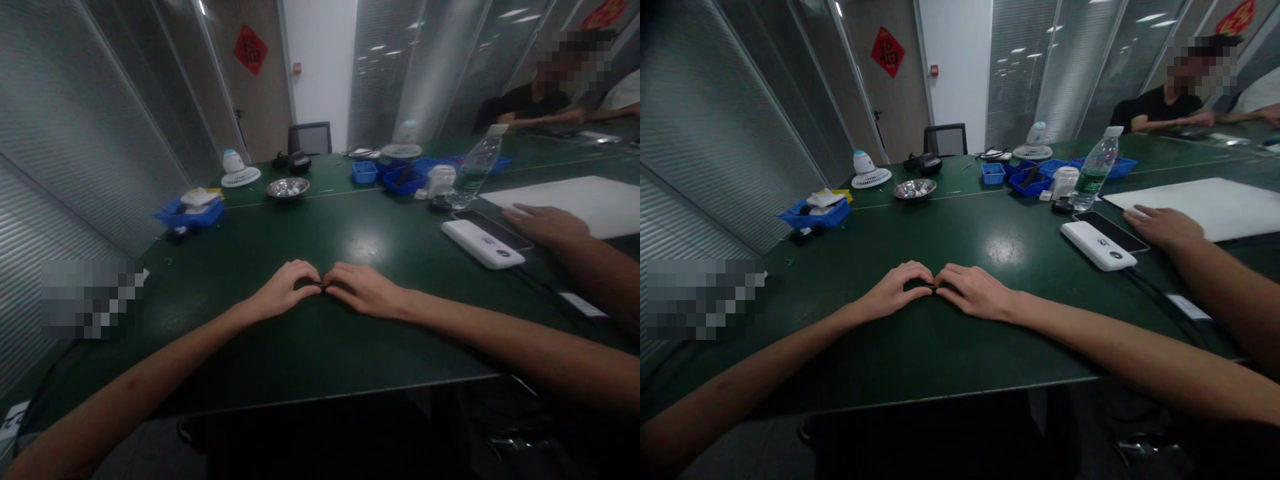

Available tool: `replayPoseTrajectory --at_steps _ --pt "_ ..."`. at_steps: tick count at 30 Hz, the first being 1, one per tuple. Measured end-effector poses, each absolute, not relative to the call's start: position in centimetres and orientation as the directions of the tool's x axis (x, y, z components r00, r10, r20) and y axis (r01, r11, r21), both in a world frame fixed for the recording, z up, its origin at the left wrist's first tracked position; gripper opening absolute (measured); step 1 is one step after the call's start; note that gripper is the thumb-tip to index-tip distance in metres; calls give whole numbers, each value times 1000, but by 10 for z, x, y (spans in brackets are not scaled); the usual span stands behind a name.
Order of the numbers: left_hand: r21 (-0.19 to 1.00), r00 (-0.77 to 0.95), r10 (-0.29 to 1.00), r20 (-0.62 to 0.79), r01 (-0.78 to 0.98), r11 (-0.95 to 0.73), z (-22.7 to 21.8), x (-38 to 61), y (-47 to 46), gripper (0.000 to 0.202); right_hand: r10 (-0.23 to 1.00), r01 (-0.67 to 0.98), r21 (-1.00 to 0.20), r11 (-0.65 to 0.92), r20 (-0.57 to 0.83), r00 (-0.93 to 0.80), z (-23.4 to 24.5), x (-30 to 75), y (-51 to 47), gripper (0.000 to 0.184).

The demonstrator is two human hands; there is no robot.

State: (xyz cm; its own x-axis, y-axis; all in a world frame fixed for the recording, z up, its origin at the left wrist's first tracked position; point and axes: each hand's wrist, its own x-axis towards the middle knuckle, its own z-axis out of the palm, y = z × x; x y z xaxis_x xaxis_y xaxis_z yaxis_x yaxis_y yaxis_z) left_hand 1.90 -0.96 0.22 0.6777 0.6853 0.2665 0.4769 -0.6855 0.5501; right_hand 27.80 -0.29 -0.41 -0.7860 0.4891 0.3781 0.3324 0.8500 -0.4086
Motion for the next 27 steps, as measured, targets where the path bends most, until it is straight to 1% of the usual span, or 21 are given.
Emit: replayPoseTrajectory --at_steps 5,12,16,20,23,27 --pt "533 663 697 272 499 -683 0 18 -9 17 477 269 -455 849 438 -762 -3 280 -3 17" --pt "507 637 722 270 544 -669 0 16 -10 20 555 397 -396 828 481 -678 -2 284 -3 14" --pt "506 615 741 270 564 -653 0 16 -11 20 565 438 -362 823 440 -698 1 284 -5 16" --pt "501 642 717 273 541 -675 0 16 -11 21 548 437 -342 832 380 -745 -1 282 -6 21" --pt "514 653 714 255 533 -672 1 14 -10 20 557 441 -349 826 390 -734 -4 282 -4 21" --pt "531 652 721 234 536 -656 1 12 -9 19 615 476 -395 785 411 -673 -5 284 1 18"
